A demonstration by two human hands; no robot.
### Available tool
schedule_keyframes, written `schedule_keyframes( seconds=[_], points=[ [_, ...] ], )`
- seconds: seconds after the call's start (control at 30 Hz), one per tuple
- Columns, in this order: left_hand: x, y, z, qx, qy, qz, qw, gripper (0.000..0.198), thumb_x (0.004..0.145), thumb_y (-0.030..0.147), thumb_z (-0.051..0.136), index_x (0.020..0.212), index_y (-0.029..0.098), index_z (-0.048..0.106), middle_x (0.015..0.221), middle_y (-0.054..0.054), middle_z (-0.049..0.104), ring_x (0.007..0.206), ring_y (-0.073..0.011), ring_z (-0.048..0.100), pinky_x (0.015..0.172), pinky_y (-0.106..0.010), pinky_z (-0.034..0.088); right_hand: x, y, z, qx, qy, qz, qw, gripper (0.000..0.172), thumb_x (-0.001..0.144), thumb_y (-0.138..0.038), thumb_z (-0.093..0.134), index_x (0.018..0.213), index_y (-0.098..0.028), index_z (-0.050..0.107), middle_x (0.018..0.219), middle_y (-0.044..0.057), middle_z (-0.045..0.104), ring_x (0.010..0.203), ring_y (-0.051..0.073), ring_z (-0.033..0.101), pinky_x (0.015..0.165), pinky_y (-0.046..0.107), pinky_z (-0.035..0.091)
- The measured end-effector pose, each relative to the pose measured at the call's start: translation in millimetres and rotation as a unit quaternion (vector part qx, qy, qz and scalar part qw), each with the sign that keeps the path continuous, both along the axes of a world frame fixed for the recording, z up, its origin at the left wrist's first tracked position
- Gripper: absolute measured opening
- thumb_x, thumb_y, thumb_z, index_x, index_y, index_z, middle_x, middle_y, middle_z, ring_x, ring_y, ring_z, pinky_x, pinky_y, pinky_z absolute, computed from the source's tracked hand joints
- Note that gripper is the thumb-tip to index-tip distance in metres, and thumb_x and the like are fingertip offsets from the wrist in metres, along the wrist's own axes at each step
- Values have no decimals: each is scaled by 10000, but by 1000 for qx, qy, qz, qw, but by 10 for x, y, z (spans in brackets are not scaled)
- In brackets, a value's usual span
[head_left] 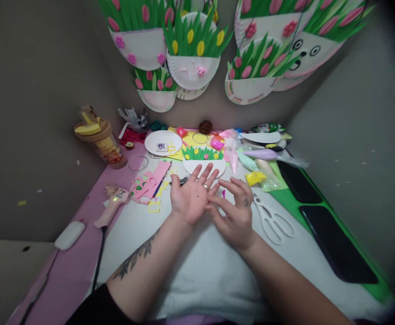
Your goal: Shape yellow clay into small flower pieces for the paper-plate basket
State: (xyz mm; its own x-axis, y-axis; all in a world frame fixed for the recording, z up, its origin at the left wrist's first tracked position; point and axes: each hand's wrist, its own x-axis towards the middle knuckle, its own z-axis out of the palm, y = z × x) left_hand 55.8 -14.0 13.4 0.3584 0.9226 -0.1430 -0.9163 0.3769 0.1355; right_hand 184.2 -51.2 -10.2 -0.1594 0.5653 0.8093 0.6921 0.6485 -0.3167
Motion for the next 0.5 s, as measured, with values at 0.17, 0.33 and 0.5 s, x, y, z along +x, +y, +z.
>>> schedule_keyframes(
  seconds=[0.17, 0.33, 0.5],
  points=[
    [6, -6, 2, -6, -16, -5, 1000, 743, 812, 729, 228, 1166, 148, 525, 1344, -163, 503, 1275, -332, 444, 895, -467, 480, -15, -19, 11, -16, -10, 26, 999, 196, 792, -244, 639, 979, -227, 696, 1245, 95, 519, 1224, 323, 405, 1028, 523, 367],
    [19, -7, 15, -25, -5, -3, 1000, 749, 816, 726, 212, 1201, 154, 503, 1344, -176, 501, 1278, -337, 440, 877, -473, 490, -45, -16, 20, -44, -14, 44, 998, 218, 807, -277, 614, 999, -217, 699, 1295, 103, 485, 1244, 331, 374, 1047, 546, 332],
    [26, -4, 10, -16, 9, -1, 1000, 761, 815, 728, 213, 1187, 133, 507, 1347, -185, 493, 1278, -340, 439, 899, -457, 481, -68, -17, 33, -50, -15, 49, 997, 202, 813, -289, 602, 978, -224, 700, 1306, 92, 474, 1254, 326, 363, 1048, 537, 332]
  ],
)
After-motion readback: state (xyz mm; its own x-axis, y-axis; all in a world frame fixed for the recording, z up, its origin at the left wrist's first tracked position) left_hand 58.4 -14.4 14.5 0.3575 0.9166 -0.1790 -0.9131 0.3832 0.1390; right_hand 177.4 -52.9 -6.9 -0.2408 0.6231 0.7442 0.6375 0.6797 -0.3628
